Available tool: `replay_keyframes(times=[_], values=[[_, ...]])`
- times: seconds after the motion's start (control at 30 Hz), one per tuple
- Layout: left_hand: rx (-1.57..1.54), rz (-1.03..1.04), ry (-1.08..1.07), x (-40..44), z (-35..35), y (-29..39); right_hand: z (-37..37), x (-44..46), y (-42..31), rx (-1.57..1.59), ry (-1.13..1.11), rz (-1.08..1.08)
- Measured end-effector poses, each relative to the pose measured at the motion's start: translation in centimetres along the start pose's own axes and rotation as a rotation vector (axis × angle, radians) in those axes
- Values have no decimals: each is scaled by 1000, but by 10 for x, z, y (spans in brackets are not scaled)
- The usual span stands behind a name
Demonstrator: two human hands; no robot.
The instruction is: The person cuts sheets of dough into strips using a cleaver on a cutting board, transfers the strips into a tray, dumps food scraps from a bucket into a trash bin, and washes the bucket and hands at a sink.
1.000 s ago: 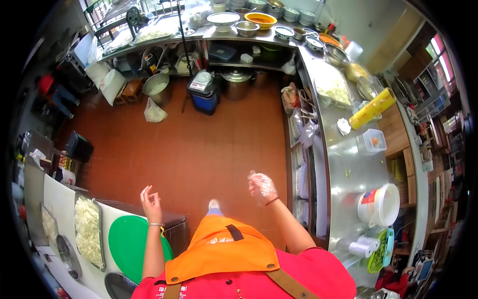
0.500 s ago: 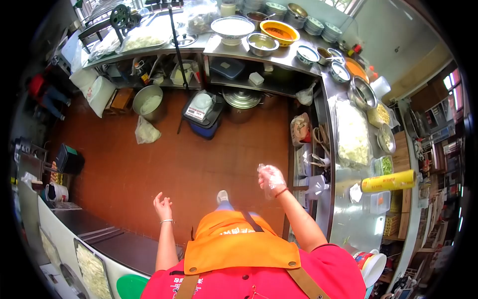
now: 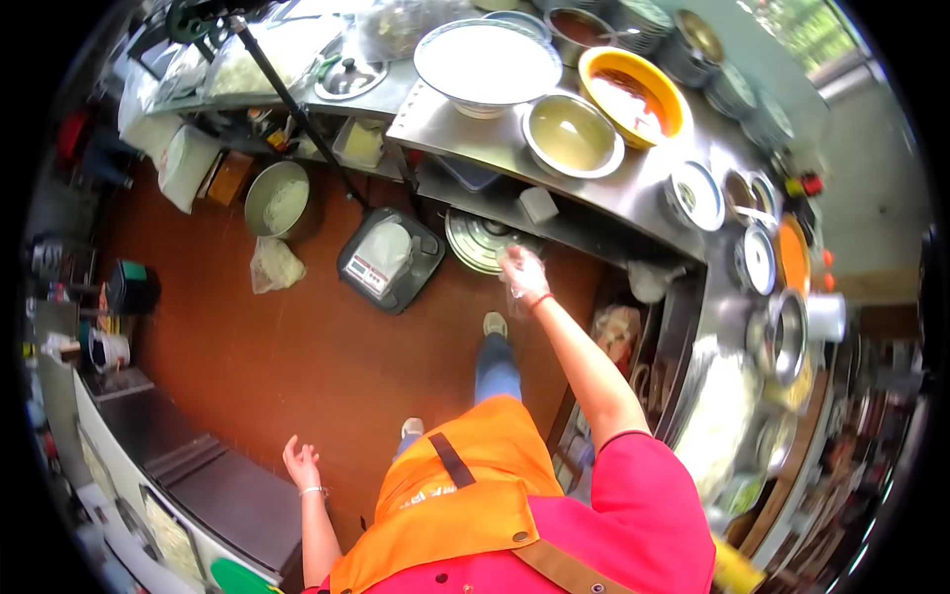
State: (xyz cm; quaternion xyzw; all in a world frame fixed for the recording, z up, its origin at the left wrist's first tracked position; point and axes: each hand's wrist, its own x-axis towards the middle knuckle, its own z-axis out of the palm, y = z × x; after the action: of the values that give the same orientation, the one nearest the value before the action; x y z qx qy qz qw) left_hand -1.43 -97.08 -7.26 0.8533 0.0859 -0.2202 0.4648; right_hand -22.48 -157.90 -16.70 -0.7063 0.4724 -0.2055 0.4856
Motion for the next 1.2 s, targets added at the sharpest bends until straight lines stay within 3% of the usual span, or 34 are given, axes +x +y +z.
replay_keyframes(times=[0.07, 0.1, 0.13, 0.2, 0.33, 0.57, 0.7, 0.8, 0.83, 0.9, 1.03, 1.13, 1.2], values=[[-21, -148, 75, -36, 14, -13, -4, 69, -21, -261, 16, -55], [-16, -200, 81, -56, 18, -20, 6, 119, -1, -447, -92, -67], [-17, -252, 85, -72, 27, -23, 11, 141, 14, -300, -35, -153], [120, -226, 99, -109, 52, 10, 18, 195, 21, -694, -252, -111], [171, -292, 151, -150, 70, 17, 17, 248, 56, -1040, -374, -131], [130, -445, 101, -138, 115, 0, -50, 260, 122, -1503, -452, -18], [108, -422, 47, -117, 137, -34, -76, 258, 133, -1655, -394, 45], [89, -408, 12, -104, 157, -52, -37, 266, 96, -1522, -290, -268], [82, -400, -1, -101, 162, -55, -15, 271, 85, -1455, -296, -404], [65, -400, -22, -98, 173, -66, 13, 277, 76, -1503, -400, -474], [101, -433, -19, -95, 172, -86, -31, 274, 111, -1989, -501, -239], [88, -548, 6, -105, 164, -111, -100, 268, 140, -1945, -499, -248], [101, -594, 13, -113, 162, -131, -94, 277, 139, -1962, -339, -106]])
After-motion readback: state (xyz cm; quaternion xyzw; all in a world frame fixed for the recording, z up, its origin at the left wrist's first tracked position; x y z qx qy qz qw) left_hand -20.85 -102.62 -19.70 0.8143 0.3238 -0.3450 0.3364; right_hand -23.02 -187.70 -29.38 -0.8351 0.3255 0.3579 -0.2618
